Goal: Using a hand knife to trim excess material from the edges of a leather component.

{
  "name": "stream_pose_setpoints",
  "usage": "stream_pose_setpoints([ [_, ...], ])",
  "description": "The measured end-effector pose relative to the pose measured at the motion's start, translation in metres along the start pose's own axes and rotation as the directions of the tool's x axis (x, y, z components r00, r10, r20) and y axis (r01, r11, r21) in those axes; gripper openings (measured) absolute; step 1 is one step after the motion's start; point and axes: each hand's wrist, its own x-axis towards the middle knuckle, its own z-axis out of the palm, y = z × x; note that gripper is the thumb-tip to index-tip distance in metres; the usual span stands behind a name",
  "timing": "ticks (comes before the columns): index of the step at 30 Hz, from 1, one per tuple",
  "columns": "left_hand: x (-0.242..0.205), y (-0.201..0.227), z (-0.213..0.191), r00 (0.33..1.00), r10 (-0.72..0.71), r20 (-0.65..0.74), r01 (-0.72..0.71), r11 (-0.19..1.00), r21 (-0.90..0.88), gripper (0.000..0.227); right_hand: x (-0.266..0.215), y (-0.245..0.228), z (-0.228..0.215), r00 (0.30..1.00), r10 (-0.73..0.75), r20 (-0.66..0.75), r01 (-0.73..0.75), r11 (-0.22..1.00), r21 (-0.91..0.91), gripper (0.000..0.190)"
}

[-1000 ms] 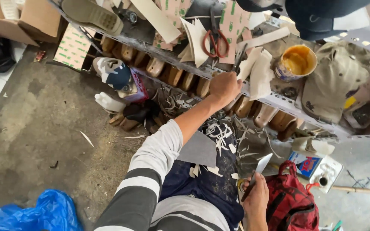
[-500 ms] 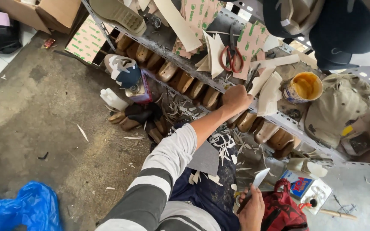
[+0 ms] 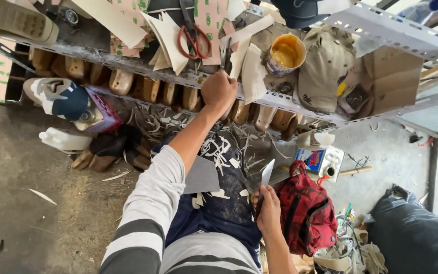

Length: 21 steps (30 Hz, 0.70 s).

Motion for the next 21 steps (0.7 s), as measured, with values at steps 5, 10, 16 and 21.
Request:
stream_pose_setpoints([
  [5, 0.014, -0.019, 0.019, 0.943, 0.217, -0.252, -0.19, 0.974, 0.126, 0.017, 0.008, 0.004, -0.006, 1.0, 0.016, -0.01, -0.015, 1.0, 0.018, 0.01],
  [10, 0.041, 0.004, 0.007, 0.968, 0.18, -0.173, -0.149, 0.973, 0.177, 0.036, 0.01, 0.002, -0.008, 0.999, 0.029, -0.028, -0.028, 0.999, 0.029, 0.009],
  [16, 0.07, 0.006, 0.019, 0.989, 0.109, -0.099, -0.105, 0.993, 0.049, 0.01, 0.019, 0.004, -0.019, 0.997, 0.036, -0.07, -0.033, 0.998, 0.051, 0.009],
  [21, 0.055, 0.017, -0.013, 0.989, 0.12, -0.085, -0.125, 0.99, -0.066, 0.014, 0.026, 0.003, -0.022, 0.997, 0.046, -0.057, -0.04, 0.994, 0.097, 0.009],
])
